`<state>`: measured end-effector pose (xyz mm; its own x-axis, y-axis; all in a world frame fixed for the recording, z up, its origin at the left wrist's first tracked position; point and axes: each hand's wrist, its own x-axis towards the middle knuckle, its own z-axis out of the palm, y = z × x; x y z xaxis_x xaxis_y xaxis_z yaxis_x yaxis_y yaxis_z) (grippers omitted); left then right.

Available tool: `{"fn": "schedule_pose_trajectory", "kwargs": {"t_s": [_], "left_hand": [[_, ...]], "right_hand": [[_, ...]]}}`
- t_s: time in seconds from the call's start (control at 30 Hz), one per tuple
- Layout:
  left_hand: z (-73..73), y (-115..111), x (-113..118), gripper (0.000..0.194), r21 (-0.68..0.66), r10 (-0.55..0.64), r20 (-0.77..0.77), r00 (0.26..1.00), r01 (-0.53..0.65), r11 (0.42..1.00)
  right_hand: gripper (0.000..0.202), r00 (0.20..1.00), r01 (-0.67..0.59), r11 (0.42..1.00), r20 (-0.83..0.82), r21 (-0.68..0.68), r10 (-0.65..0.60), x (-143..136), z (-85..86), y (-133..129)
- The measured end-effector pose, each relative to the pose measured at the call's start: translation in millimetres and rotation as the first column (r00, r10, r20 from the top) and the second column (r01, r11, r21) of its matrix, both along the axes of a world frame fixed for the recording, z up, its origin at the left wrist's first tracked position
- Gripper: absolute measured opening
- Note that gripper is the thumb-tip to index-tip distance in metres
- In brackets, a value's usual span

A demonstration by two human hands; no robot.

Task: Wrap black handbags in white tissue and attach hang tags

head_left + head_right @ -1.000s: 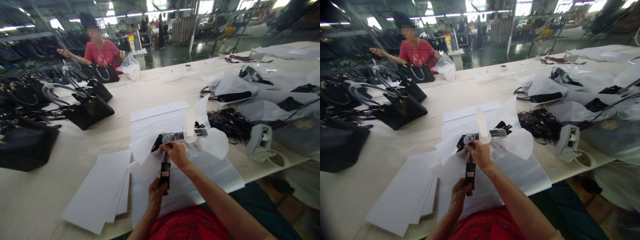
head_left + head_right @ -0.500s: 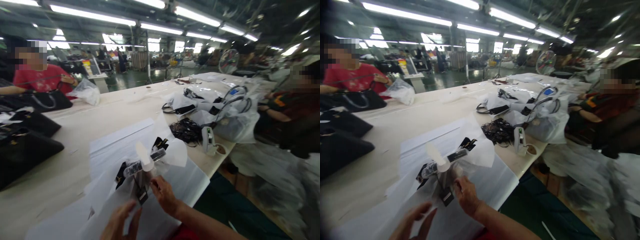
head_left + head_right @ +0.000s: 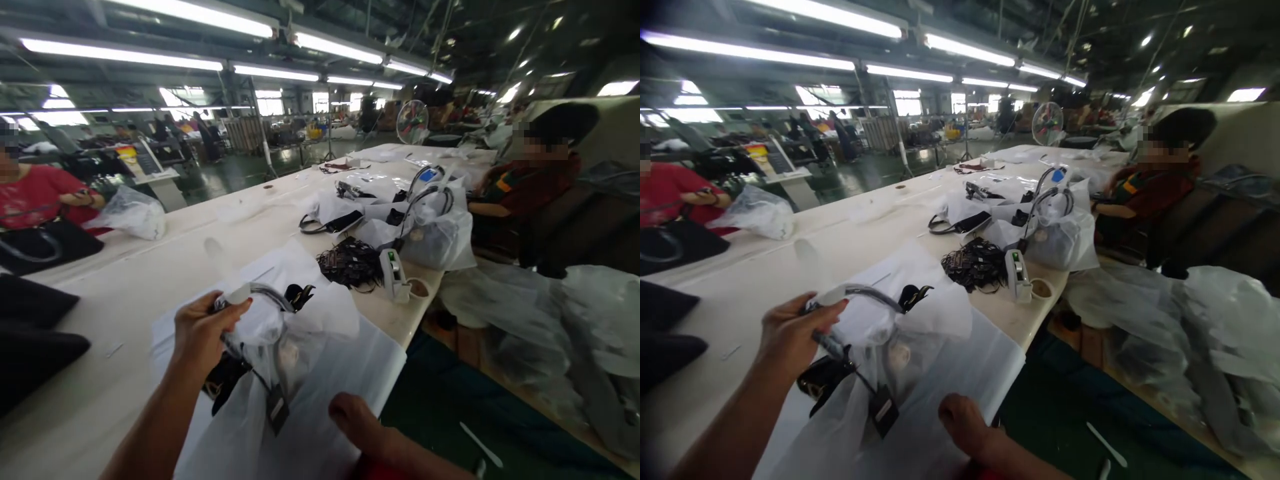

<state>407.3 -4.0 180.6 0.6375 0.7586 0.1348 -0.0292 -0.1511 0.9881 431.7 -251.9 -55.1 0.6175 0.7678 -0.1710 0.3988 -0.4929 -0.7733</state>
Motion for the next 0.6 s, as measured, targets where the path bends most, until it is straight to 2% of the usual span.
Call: {"fn": "schedule_pose_trajectory", "kwargs": {"t_s": [0.07,0.17,0.27,0.33,0.47,0.53,0.6], "left_hand": [[9.7,0,10,0.029,-0.096,-0.022,0.088,0.996,0.03,0.995],[19.3,-2,16,0.029,-0.131,-0.013,0.193,0.981,0.039,0.991],[24.7,-8,14,0.025,-0.152,-0.009,0.218,0.976,0.043,0.987],[27.6,-11,10,0.023,-0.192,0.042,0.208,0.977,-0.001,0.981],[32.1,-12,4,0.035,-0.321,0.175,0.149,0.973,-0.12,0.94],[30.7,-9,3,0.036,-0.319,0.179,0.115,0.977,-0.134,0.938],[26.1,-4,3,0.032,-0.217,0.178,0.13,0.975,-0.147,0.965]], "right_hand": [[0.022,0.999,0.04,0.999,-0.019,0.008,-0.04,6,-1.2,-8],[0.021,0.99,0.093,0.996,-0.108,0.005,-0.092,10,0.1,-13],[0.018,0.973,0.131,0.991,-0.188,-0.012,-0.131,11,1.0,-9],[0.016,0.954,0.15,0.987,-0.252,-0.059,-0.16,12,-2.1,-1],[0.01,0.914,0.162,0.98,-0.357,-0.116,-0.193,19,-10.6,23],[0.008,0.931,0.15,0.988,-0.331,-0.04,-0.155,23,-8.8,32],[0.014,0.959,0.122,0.99,-0.265,0.076,-0.098,26,-1.2,38]]}}
